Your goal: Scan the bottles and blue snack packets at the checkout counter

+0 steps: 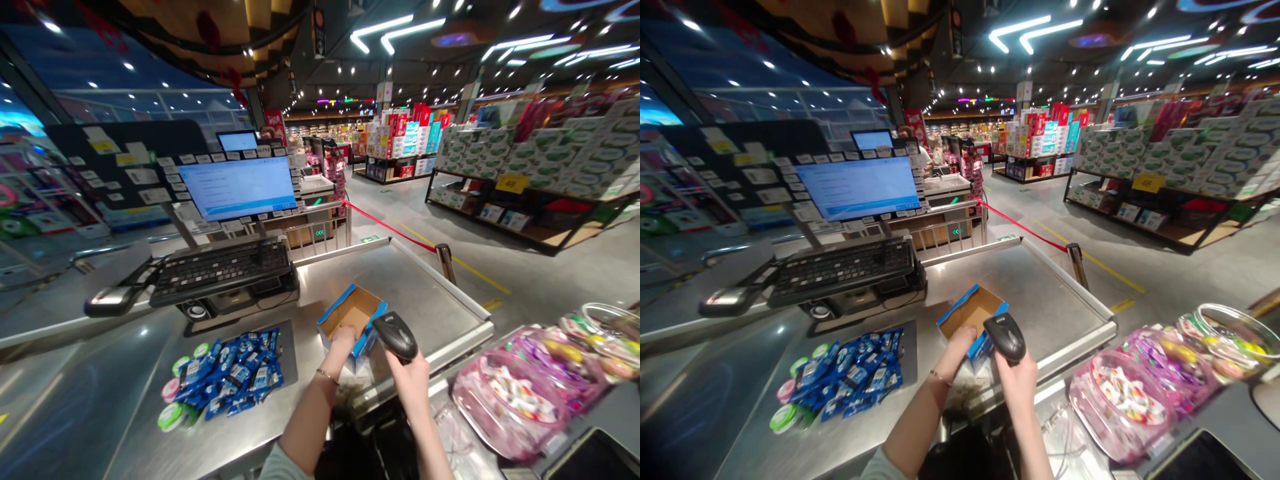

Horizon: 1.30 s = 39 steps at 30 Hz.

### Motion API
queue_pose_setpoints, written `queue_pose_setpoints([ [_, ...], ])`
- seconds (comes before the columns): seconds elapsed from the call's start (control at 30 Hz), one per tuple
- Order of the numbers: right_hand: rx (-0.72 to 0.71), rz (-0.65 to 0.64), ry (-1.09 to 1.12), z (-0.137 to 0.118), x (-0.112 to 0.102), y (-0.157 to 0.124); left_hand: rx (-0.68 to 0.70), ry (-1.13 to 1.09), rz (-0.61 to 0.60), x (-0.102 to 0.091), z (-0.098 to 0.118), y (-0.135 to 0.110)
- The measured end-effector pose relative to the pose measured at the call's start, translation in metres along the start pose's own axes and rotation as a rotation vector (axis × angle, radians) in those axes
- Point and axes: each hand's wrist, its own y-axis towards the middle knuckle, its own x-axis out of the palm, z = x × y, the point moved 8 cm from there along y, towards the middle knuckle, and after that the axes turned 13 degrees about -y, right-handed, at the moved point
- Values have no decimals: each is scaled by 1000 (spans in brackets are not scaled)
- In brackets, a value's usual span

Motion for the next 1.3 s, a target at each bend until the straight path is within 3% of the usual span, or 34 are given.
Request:
queue_pose_setpoints([
  [0.1, -10, 7, 6, -3, -3, -3, -4, -20, 78, -23, 1, -16],
  [0.17, -7, 0, -1, -3, -3, -4, 26, -88, 199, -42, 2, -31],
  [0.3, -28, -36, -4, -12, -1, -12, 182, -629, 540, -75, -7, -72],
  [0.37, -59, -67, -7, -22, 2, -19, 249, -925, 631, -80, -19, -91],
  [0.53, -159, -195, -50, -47, 20, -44, 279, -1465, 644, -76, -48, -122],
  [0.73, -309, -317, -120, -74, 47, -79, 280, -1987, 499, -67, -73, -141],
  [0.93, -385, -372, -193, -98, 60, -104, 318, -2063, 586, -80, -96, -162],
  [1.13, -384, -399, -220, -101, 66, -112, 320, -2096, 651, -88, -108, -173],
  [1.2, -391, -397, -224, -102, 67, -113, 315, -2034, 672, -89, -113, -173],
  [1.3, -399, -398, -231, -104, 67, -113, 296, -1715, 818, -95, -124, -178],
])
